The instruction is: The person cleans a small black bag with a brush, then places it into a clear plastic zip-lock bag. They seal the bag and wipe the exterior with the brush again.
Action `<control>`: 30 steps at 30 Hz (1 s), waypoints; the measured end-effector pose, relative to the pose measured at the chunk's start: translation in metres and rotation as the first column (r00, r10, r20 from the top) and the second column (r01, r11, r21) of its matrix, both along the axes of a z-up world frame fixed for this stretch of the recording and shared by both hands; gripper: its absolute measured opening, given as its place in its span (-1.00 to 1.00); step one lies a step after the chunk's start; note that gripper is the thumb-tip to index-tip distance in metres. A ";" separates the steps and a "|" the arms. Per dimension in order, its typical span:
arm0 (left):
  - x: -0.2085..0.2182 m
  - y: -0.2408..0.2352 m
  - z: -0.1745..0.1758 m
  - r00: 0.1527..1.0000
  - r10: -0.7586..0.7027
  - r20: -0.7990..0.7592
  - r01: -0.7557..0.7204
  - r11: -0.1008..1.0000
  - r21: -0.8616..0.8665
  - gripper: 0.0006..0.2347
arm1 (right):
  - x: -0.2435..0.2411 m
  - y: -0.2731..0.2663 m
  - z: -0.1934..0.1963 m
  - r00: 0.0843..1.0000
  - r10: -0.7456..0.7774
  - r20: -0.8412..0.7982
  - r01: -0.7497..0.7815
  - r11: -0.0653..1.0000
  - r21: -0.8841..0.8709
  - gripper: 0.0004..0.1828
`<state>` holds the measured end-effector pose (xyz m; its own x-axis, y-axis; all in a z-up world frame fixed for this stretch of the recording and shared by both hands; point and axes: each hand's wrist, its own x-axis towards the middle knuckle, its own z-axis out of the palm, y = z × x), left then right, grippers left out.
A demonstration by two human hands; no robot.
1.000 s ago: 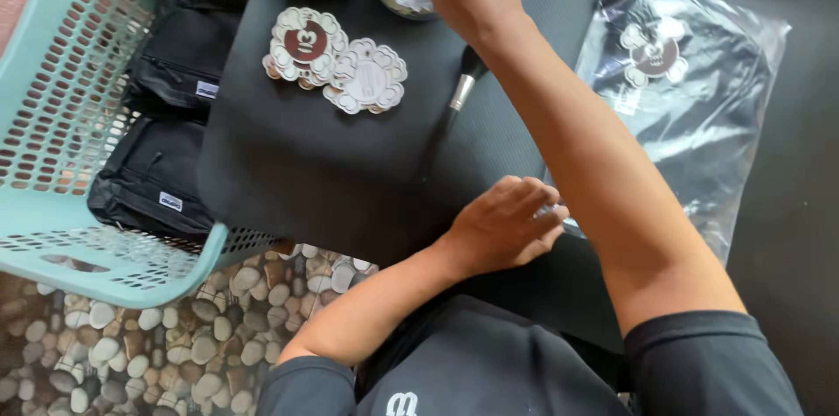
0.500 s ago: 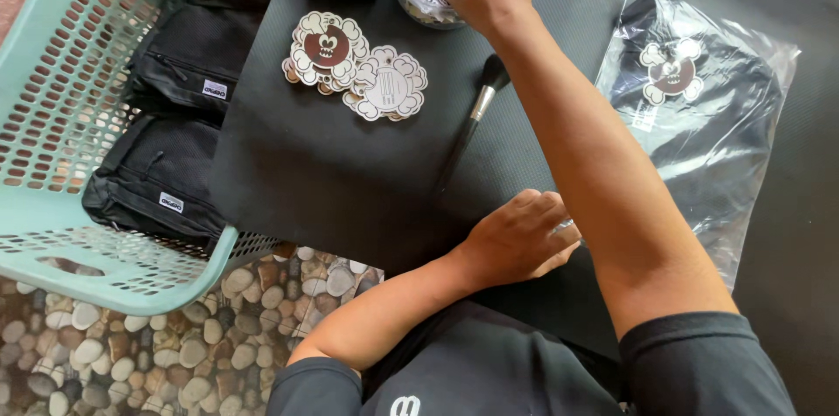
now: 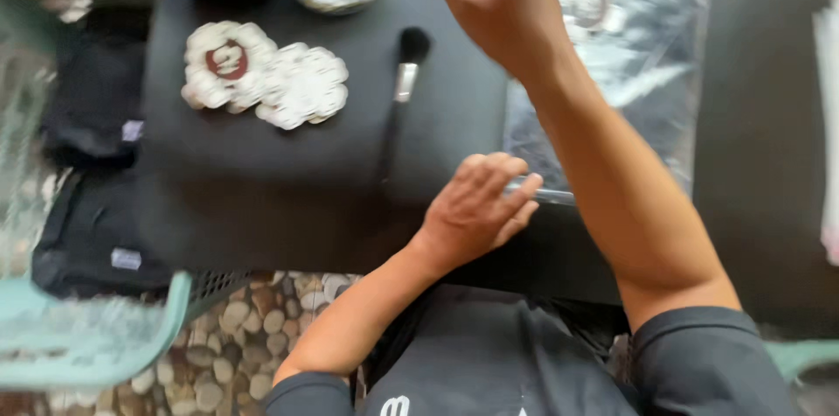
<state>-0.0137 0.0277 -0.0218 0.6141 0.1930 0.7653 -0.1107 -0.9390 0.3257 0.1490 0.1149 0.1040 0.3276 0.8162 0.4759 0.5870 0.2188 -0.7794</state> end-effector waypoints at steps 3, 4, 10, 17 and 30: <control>0.011 -0.004 0.002 1.000 -0.028 -0.014 0.028 1.000 0.010 -0.78 | -0.002 -0.090 0.009 0.997 -0.007 -0.078 0.015 0.994 0.107 -0.57; 0.017 -0.008 0.004 1.000 -0.029 -0.012 0.030 0.998 0.056 -0.81 | -0.001 -0.120 0.005 0.980 -0.094 -0.174 0.111 0.990 0.092 -0.69; 0.050 -0.025 0.019 1.000 -0.029 -0.001 0.029 0.995 0.099 -0.90 | -0.005 -0.275 -0.035 0.882 -0.416 -0.221 0.407 0.909 -0.085 -0.86; 0.072 -0.023 0.062 0.997 0.035 0.076 -0.034 0.999 -0.019 -0.92 | -0.017 -0.320 -0.057 0.930 -0.270 -0.248 0.208 0.946 -0.250 -0.80; 0.066 -0.024 0.064 0.994 0.032 0.107 -0.041 0.995 0.086 -0.90 | 0.001 -0.249 -0.028 0.955 -0.295 0.012 0.295 0.949 -0.109 -0.75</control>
<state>0.0519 0.0036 0.0426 0.5232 0.1431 0.8401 -0.1053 -0.9674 0.2303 0.1497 -0.1339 0.0763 0.5636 0.7293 0.3880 0.6090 -0.0494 -0.7916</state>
